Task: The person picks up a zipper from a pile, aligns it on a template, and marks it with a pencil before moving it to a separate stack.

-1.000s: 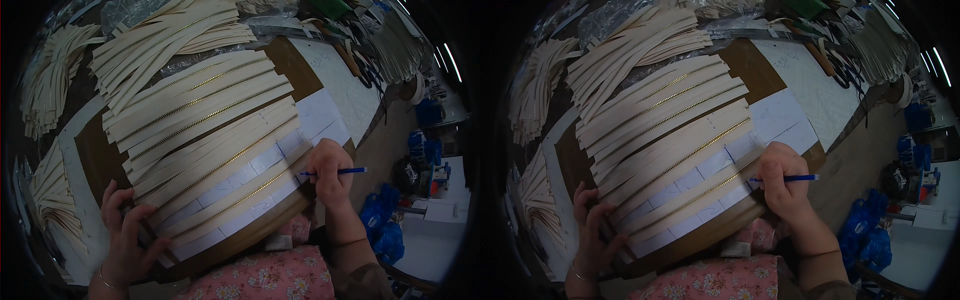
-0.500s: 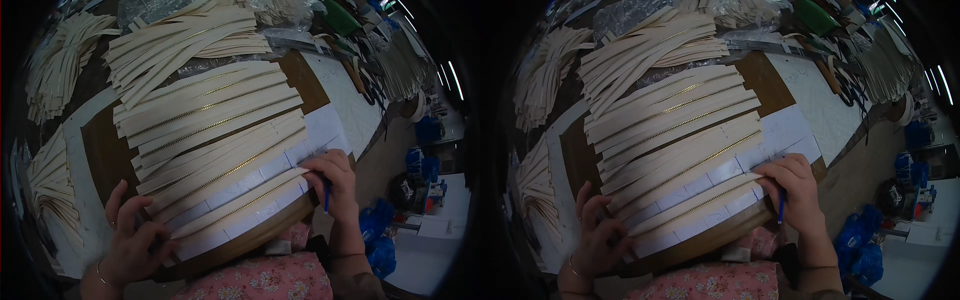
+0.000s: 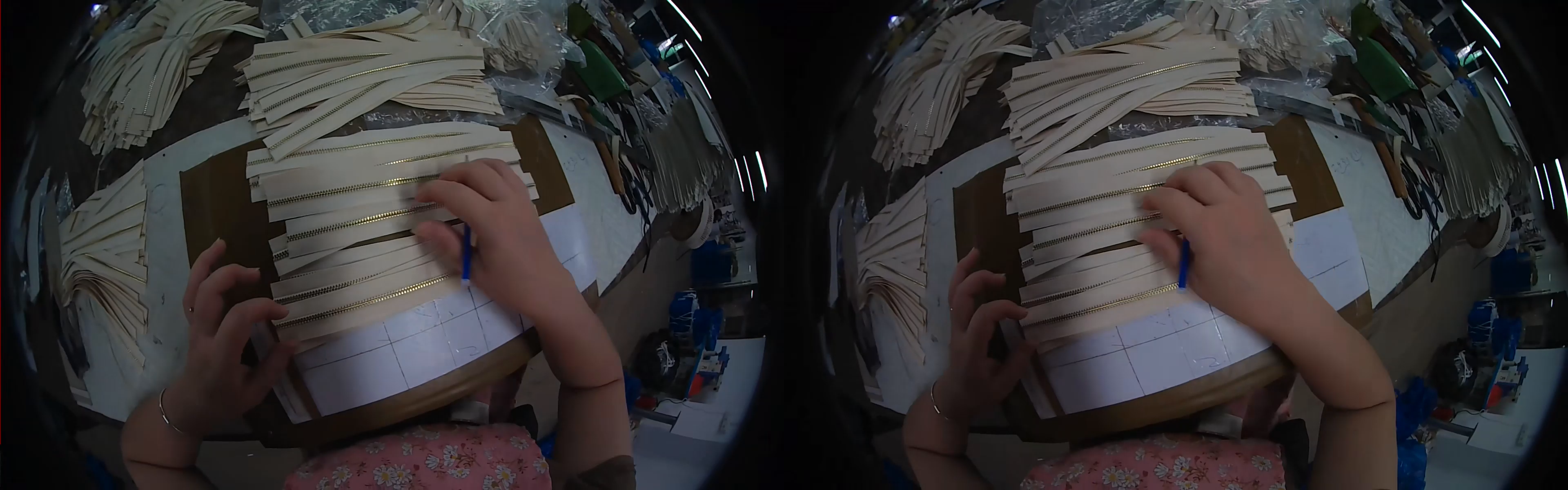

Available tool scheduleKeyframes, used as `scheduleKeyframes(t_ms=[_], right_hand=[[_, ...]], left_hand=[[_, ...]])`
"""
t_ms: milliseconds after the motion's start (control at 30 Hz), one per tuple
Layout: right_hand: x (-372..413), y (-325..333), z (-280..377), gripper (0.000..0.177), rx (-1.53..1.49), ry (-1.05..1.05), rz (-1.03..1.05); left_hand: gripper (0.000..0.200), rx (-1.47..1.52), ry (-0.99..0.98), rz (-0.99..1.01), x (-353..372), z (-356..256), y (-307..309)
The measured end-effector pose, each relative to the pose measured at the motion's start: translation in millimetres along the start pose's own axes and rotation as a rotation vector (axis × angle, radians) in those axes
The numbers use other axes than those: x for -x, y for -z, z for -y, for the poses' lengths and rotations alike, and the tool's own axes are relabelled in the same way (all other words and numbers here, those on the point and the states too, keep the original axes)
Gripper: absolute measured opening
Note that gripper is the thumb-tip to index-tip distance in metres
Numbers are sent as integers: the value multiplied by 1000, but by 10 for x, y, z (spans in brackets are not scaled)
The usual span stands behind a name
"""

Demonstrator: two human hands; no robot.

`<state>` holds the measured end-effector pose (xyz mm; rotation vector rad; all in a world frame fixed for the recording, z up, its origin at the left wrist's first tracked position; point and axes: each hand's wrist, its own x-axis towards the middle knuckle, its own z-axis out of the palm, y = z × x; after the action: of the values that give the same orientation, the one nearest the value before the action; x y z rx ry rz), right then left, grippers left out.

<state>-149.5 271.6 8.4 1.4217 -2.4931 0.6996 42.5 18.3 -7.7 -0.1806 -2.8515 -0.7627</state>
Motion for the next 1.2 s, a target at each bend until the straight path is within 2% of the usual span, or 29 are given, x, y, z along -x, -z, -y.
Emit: scheduleKeyframes(t_ms=[133, 300, 367, 500, 600, 667, 733, 800, 833, 900, 1000, 1200], right_hand=[[-117, -318, -53, 23, 13, 25, 33], [-85, -311, -24, 22, 19, 17, 36], [-95, -270, 27, 22, 2, -41, 69], [-107, -244, 46, 21, 16, -24, 163], [-46, -253, 61, 16, 108, 60, 106], [22, -106, 181, 16, -38, -20, -14], [212, 140, 414, 13, -204, -149, 24], [337, 246, 598, 14, -171, 6, 63], [386, 276, 657, 14, -178, 10, 68], [451, 306, 728, 17, -300, -185, 429], [509, 147, 688, 16, -159, -180, 451], [405, 78, 816, 12, -146, -193, 460]], left_hand=[[36, 37, -27, 20, 3, 23, 34], [37, 82, -19, 49, 4, 26, 36], [37, 89, -18, 55, 15, 38, 26], [37, 117, -44, 31, 35, 38, 17], [36, 118, -58, 16, 39, 39, 18], [37, 116, -52, 7, 49, 47, 13], [35, 152, -51, -6, 55, 54, 2], [34, 158, -45, -2, 55, 71, -26], [33, 164, -55, 3, 57, 74, -37], [32, 174, -52, 9, 67, 67, -54], [32, 190, -58, 19, 83, 43, -80], [35, 172, -81, 49, 94, 17, -82]])
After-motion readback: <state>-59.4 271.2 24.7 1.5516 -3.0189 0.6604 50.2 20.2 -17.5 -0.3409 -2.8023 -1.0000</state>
